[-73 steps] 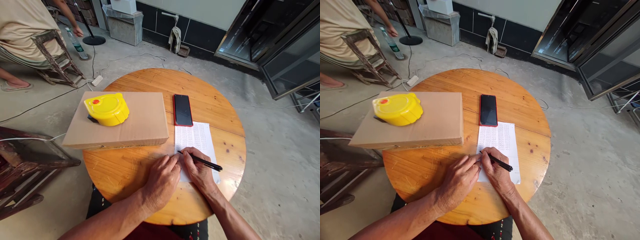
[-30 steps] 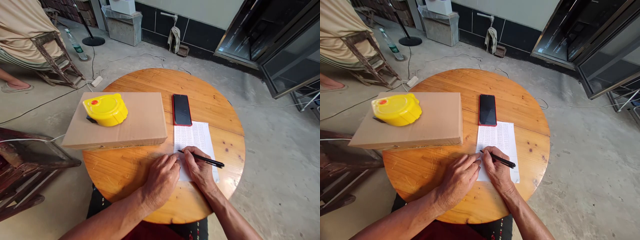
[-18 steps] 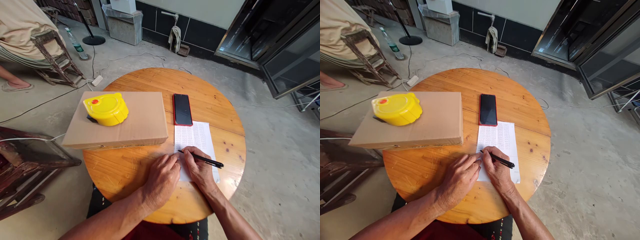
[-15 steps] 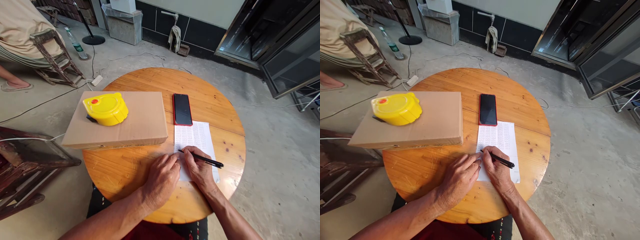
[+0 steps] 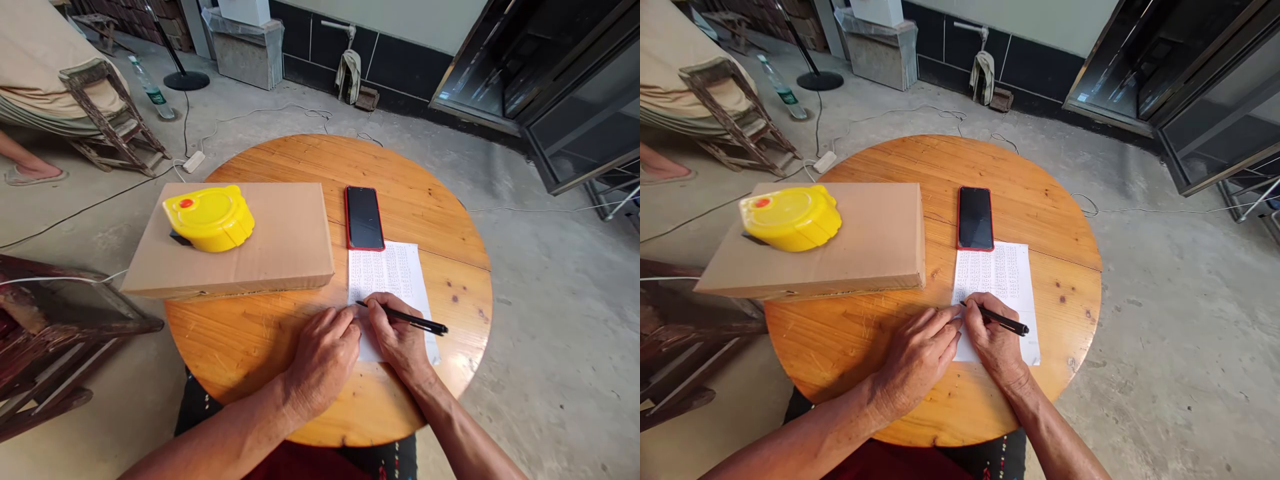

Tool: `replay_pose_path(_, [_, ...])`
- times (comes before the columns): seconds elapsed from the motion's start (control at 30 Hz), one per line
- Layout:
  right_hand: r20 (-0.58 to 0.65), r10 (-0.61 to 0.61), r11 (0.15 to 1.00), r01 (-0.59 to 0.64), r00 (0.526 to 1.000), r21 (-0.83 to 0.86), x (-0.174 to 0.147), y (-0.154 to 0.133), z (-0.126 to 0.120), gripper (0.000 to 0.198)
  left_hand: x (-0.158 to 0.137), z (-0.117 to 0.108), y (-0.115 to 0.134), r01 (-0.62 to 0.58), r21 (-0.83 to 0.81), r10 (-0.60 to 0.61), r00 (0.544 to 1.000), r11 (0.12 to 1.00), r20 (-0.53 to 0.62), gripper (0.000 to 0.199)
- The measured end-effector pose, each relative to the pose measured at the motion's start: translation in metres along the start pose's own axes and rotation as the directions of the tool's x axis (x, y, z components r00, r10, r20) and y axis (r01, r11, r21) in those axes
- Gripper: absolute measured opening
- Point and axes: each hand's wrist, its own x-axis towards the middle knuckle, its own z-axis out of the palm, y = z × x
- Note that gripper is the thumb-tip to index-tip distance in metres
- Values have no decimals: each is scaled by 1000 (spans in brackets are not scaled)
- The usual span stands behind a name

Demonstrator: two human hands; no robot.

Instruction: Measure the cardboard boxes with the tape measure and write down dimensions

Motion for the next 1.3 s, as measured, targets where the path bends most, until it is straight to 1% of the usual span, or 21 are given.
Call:
replay_pose_path(0.13, [-5, 11, 1000, -11, 1000, 11, 0, 1, 1, 18, 0, 2, 0, 5, 4, -4, 1000, 1000, -6, 18])
replay_pose_path(0.33, [-20, 54, 995, -52, 998, 81, -2, 5, -1, 19, 0, 2, -1, -21, 38, 22, 1000, 999, -21, 17])
replay_pose_path(0.5, [-58, 43, 996, -38, 997, 82, -2, 6, 0, 17, 0, 3, -1, -12, 34, 12, 1000, 999, -23, 16])
replay_pose_path(0.8, [-45, 39, 997, -36, 998, 73, -2, 5, 0, 17, 1, 3, 0, 1, 30, -1, 1000, 1000, -20, 15])
replay_pose_path(0.97, [-30, 16, 999, -15, 999, 50, -1, 3, 0, 17, 0, 3, -1, -6, 27, 6, 1000, 1000, -26, 15])
replay_pose_path(1.2, [-45, 24, 996, -20, 999, 85, -1, 4, -1, 17, -1, 5, -1, -3, 43, 4, 1000, 999, -28, 14])
replay_pose_path(1.3, [-35, 12, 997, -10, 999, 74, -1, 4, 0, 16, 0, 4, 0, -1, 41, 2, 1000, 999, -19, 13])
